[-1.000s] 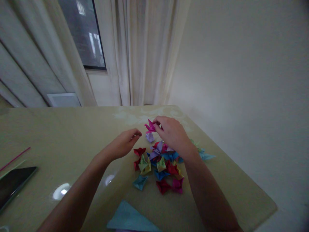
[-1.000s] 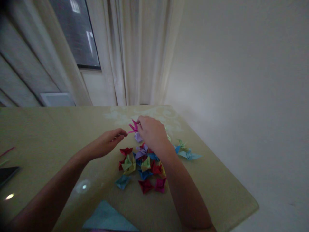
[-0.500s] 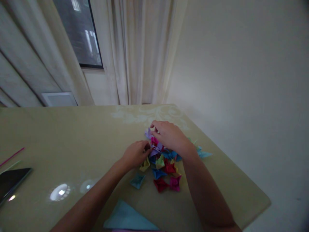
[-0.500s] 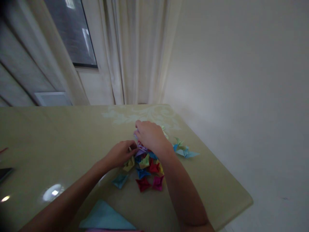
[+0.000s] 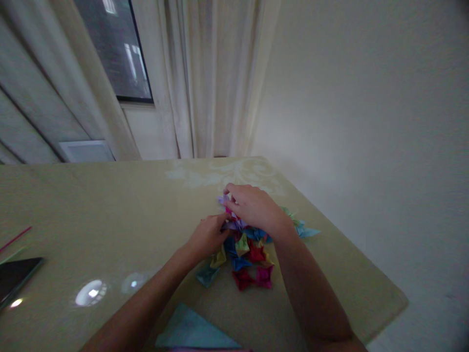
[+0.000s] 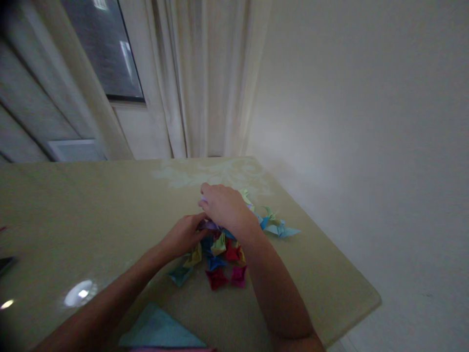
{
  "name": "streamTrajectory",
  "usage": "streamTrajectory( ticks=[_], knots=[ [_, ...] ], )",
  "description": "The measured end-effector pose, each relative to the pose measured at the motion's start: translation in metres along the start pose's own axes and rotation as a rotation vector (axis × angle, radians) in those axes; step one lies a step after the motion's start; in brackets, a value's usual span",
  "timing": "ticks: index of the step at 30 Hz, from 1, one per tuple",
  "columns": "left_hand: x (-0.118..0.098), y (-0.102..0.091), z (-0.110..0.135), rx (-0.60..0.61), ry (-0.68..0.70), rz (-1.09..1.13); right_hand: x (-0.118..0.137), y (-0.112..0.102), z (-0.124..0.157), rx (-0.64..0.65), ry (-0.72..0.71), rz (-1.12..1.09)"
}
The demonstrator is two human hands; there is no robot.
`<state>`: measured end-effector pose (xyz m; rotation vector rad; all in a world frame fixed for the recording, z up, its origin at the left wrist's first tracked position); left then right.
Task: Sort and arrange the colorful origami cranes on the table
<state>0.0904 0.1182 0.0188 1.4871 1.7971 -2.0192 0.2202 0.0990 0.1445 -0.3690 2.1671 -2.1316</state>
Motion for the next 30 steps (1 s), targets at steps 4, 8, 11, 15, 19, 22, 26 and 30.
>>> streamTrajectory(
  ticks=[4,8,11,15,19,22,26,30],
  knots=[
    [0.003,-0.003,-0.004,-0.142,-0.061,0.056,0.001,-0.001,0.001,0.012,0.001,-0.008],
    [0.017,-0.014,-0.007,-0.316,-0.093,0.247,0.0,-0.001,0.001,0.005,-0.008,-0.015],
    [0.032,-0.016,-0.009,-0.295,-0.106,0.308,-0.001,-0.001,0.002,-0.01,-0.014,-0.003],
    [0.045,-0.02,-0.007,-0.215,-0.12,0.197,-0.004,-0.002,0.002,-0.034,-0.006,0.01],
    [0.045,-0.034,-0.003,-0.232,-0.148,-0.03,-0.007,-0.003,0.001,-0.033,0.032,0.031],
    [0.042,-0.042,-0.002,-0.159,-0.157,-0.142,-0.01,0.002,-0.003,-0.029,0.027,0.048],
    [0.035,-0.042,-0.001,-0.032,-0.115,-0.156,-0.009,0.025,-0.016,0.153,-0.059,0.056],
    [0.029,-0.037,0.002,0.068,-0.121,-0.161,-0.01,0.05,-0.029,0.304,-0.021,0.125]
  ],
)
Point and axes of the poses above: each hand's wrist, its own z-axis away from the middle knuckle, its own y-axis out of the palm, x = y × z, the point moved 3 cm from there along -z, towards the middle knuckle, and after that the axes turned 2 degrees about y, right-handed, at the moved point
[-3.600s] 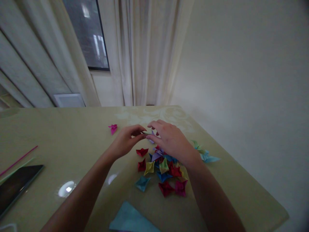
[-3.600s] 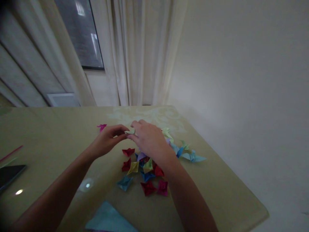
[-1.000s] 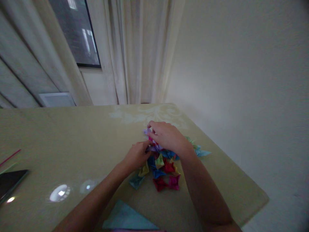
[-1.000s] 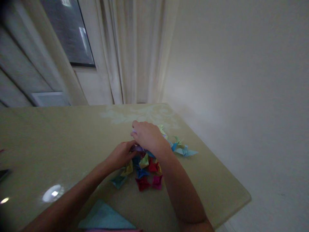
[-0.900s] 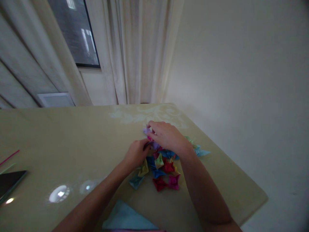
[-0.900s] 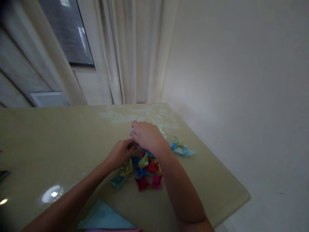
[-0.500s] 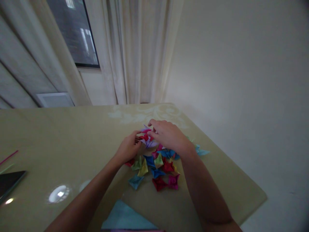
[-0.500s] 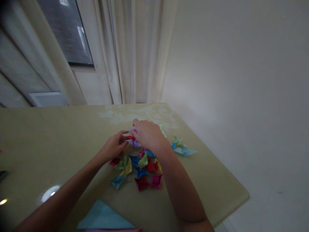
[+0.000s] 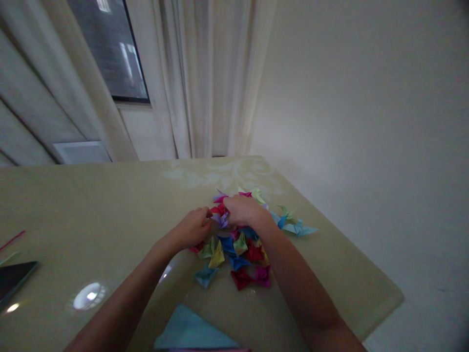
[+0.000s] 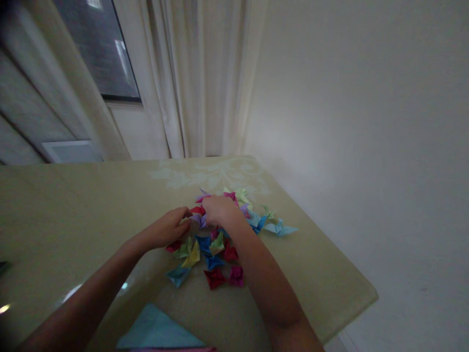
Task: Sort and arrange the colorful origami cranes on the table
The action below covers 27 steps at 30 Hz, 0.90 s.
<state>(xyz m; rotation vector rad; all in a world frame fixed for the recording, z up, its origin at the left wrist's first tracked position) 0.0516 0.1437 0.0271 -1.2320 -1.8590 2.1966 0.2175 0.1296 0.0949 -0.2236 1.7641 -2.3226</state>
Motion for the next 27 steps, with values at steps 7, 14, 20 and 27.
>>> streamTrajectory(
  ticks=[7,14,20,27],
  knots=[
    [-0.015,0.004,0.007,0.176,-0.014,-0.006,-0.004,0.002,-0.011,-0.16,0.09,0.023],
    [-0.043,0.025,0.007,0.065,0.226,0.087,-0.007,-0.027,0.014,-0.329,0.143,-0.036],
    [-0.058,0.044,0.012,0.082,0.376,0.194,-0.025,-0.052,0.087,-0.564,0.065,-0.377],
    [-0.058,0.048,0.008,0.066,0.409,0.168,-0.045,0.027,0.116,-0.28,-0.039,-0.395]
  ],
)
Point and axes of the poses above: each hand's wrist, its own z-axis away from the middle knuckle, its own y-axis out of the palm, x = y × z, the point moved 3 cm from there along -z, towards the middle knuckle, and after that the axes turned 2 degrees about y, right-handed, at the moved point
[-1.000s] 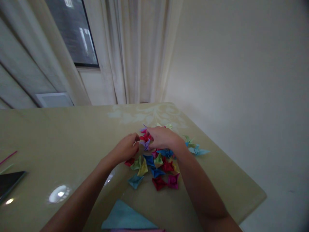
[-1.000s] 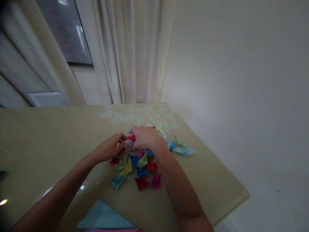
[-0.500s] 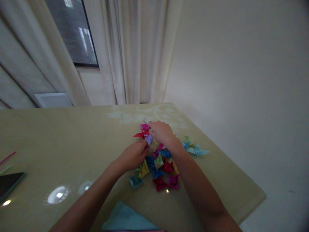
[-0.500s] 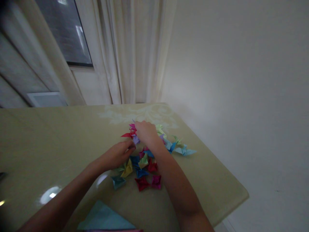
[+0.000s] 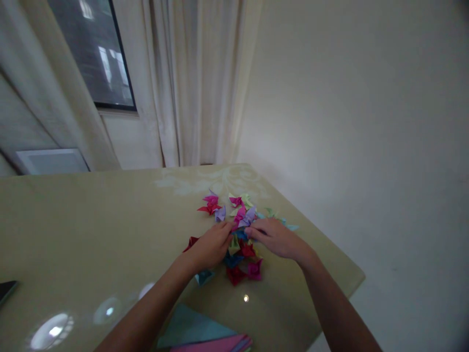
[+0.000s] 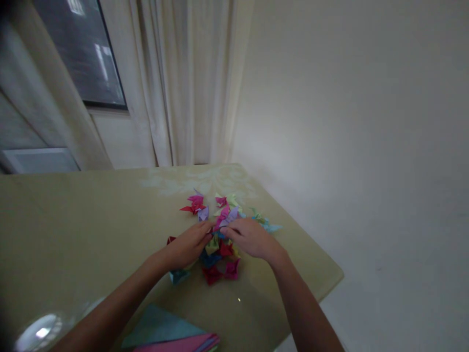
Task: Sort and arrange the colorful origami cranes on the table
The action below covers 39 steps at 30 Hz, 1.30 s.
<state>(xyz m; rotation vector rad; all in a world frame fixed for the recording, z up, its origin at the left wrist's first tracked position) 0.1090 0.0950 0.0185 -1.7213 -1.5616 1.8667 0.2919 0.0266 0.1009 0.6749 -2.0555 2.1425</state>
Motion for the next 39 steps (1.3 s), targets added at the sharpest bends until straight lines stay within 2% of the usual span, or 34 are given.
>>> streamTrajectory(
  ticks=[5,11,15,18,20,22,25,29,32,35,37,39],
  knots=[
    [0.011,0.003,-0.002,-0.016,0.032,0.016,-0.013,0.035,-0.007,-0.044,0.083,0.01],
    [0.009,-0.001,-0.003,-0.015,-0.022,-0.072,-0.018,0.046,-0.02,-0.129,0.061,-0.068],
    [0.011,-0.016,-0.001,0.023,-0.017,-0.059,-0.022,0.05,0.004,-0.339,0.065,-0.197],
    [0.021,-0.039,0.005,0.061,-0.023,-0.036,-0.024,0.067,0.03,-0.468,0.102,-0.3],
    [0.029,-0.052,0.009,0.061,-0.037,-0.014,-0.024,0.083,0.044,-0.48,0.115,-0.349],
    [0.034,-0.057,0.011,0.049,-0.054,0.013,-0.021,0.098,0.05,-0.463,0.126,-0.368],
    [0.032,-0.046,0.008,0.052,-0.047,0.055,-0.016,0.11,0.048,-0.421,0.103,-0.381],
    [0.015,-0.022,0.003,0.128,0.031,0.123,-0.009,0.112,0.04,-0.397,0.033,-0.404],
    [0.008,-0.021,0.004,0.169,0.061,0.159,-0.013,0.109,0.043,-0.442,0.014,-0.354],
    [0.013,-0.038,0.005,0.104,0.035,0.148,-0.04,0.096,0.055,-0.677,0.145,-0.219],
    [0.022,-0.054,0.006,0.028,0.002,0.125,-0.069,0.081,0.065,-0.869,0.289,-0.15],
    [0.036,-0.069,0.006,-0.063,-0.04,0.104,-0.102,0.068,0.07,-0.976,0.413,-0.097]
  ],
)
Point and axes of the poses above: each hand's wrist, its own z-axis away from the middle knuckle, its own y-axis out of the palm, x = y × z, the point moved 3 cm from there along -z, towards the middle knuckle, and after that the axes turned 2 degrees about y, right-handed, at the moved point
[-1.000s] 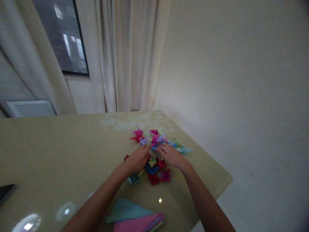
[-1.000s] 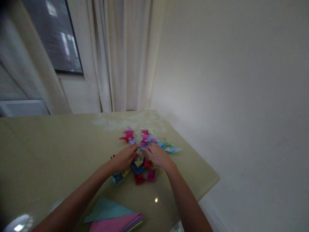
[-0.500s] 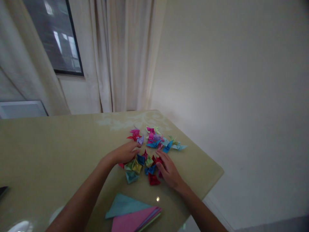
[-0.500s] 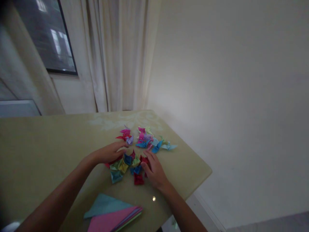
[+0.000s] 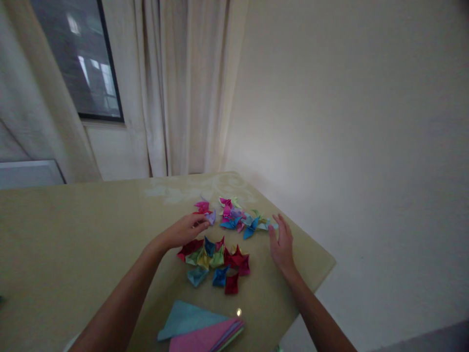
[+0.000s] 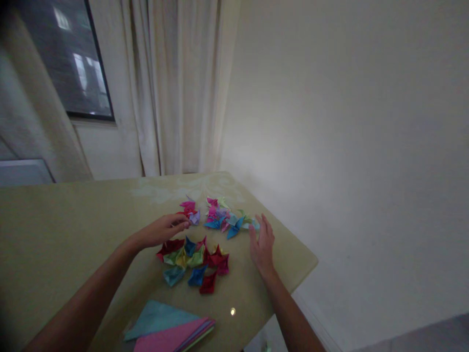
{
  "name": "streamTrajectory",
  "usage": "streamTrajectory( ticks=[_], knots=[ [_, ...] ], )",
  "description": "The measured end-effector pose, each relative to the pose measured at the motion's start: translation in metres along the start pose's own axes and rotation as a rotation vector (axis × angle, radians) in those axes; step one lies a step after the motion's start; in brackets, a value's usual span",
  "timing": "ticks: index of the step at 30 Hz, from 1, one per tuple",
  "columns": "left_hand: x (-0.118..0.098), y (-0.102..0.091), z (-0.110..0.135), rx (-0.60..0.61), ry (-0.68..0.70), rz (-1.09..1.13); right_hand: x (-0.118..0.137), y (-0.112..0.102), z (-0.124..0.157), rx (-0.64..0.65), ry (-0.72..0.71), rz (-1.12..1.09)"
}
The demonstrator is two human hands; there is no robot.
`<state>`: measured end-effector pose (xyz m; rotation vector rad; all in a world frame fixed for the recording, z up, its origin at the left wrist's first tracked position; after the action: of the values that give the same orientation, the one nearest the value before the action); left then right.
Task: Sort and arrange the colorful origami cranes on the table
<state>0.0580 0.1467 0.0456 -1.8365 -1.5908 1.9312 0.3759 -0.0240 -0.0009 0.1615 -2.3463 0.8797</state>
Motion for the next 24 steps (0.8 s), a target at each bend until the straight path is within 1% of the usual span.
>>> streamTrajectory(
  ticks=[1,2,4,6,9,11,13,14,16,17,18,20,21,22,24],
  knots=[
    [0.007,-0.006,0.0,-0.059,-0.022,-0.008,-0.013,-0.001,-0.01,-0.023,0.04,0.033],
    [0.015,-0.011,0.002,-0.127,-0.049,-0.015,-0.023,0.0,-0.019,-0.011,0.079,0.049],
    [0.031,-0.015,0.007,-0.273,-0.11,-0.021,-0.036,0.009,-0.032,0.061,0.115,0.04],
    [0.045,-0.013,0.015,-0.395,-0.168,-0.018,-0.036,0.023,-0.038,0.138,0.096,0.009],
    [0.06,-0.006,0.024,-0.49,-0.217,-0.012,-0.02,0.046,-0.037,0.217,0.014,-0.028],
    [0.064,-0.003,0.026,-0.509,-0.223,-0.008,-0.006,0.058,-0.035,0.267,-0.063,-0.054],
    [0.066,-0.002,0.026,-0.512,-0.223,-0.003,0.007,0.064,-0.035,0.275,-0.139,-0.064],
    [0.067,-0.002,0.026,-0.508,-0.224,-0.001,0.011,0.066,-0.036,0.26,-0.156,-0.061],
    [0.068,-0.002,0.025,-0.502,-0.226,0.0,0.015,0.069,-0.039,0.246,-0.144,-0.055],
    [0.069,-0.001,0.025,-0.499,-0.227,0.0,0.015,0.071,-0.04,0.279,-0.14,-0.063],
    [0.069,-0.001,0.024,-0.496,-0.228,-0.002,0.016,0.073,-0.04,0.348,-0.162,-0.083],
    [0.071,-0.001,0.024,-0.492,-0.233,-0.006,0.017,0.08,-0.04,0.52,-0.273,-0.149],
    [0.072,0.0,0.025,-0.491,-0.236,-0.008,0.017,0.083,-0.04,0.575,-0.331,-0.19],
    [0.072,0.0,0.025,-0.49,-0.238,-0.01,0.015,0.085,-0.041,0.59,-0.363,-0.231],
    [0.073,0.001,0.024,-0.488,-0.238,-0.012,0.01,0.088,-0.046,0.517,-0.327,-0.306]
  ],
)
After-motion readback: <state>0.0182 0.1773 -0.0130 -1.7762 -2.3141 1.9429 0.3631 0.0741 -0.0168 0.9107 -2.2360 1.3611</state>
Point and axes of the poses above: each hand's wrist, its own z-axis away from the middle knuckle, its own y-axis out of the palm, x = y × z, the point moved 3 cm from there along -z, towards the middle knuckle, and after that the axes turned 2 degrees about y, right-handed, at the moved point
